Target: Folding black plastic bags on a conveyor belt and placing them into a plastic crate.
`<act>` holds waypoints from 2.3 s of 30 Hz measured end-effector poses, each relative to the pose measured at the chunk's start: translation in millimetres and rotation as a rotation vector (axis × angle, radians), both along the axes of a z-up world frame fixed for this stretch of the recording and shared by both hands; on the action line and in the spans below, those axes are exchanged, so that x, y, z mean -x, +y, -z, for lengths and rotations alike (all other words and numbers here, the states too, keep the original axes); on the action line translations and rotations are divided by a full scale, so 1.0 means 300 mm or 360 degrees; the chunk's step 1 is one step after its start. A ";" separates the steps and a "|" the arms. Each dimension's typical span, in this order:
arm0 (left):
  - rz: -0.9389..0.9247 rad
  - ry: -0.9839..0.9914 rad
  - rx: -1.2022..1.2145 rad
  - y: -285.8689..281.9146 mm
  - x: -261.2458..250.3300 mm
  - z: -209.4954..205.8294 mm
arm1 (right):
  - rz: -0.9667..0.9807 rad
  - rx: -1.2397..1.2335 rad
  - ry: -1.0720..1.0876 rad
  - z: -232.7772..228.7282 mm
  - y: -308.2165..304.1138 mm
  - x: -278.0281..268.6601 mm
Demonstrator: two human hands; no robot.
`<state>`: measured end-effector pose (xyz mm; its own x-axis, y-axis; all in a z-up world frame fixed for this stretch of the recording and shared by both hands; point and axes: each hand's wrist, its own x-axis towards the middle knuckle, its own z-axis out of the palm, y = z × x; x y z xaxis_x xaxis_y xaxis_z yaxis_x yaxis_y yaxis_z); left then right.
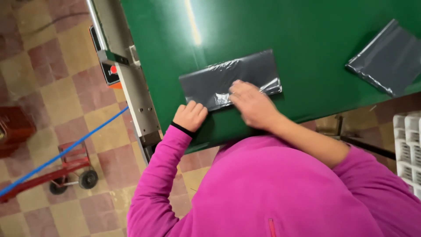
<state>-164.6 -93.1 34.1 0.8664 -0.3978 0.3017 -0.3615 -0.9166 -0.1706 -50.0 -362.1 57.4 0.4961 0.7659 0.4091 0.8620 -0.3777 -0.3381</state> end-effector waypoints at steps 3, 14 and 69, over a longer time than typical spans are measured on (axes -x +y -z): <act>0.0177 0.0227 -0.0019 -0.093 -0.040 -0.032 | -0.0207 -0.0072 0.0083 0.030 0.038 0.055; -0.0363 0.2679 0.2554 -0.105 -0.564 0.251 | -0.0145 -0.0647 0.1239 0.214 -0.228 0.106; 0.1148 0.0432 0.1063 -1.991 -0.632 -0.509 | 0.1042 -0.0746 0.0236 -0.166 -1.840 -0.029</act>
<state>24.9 -690.4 186.9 0.5591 -0.6746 0.4821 -0.8156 -0.3430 0.4659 -41.2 -914.0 107.2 0.8577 0.0677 0.5097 0.4496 -0.5800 -0.6794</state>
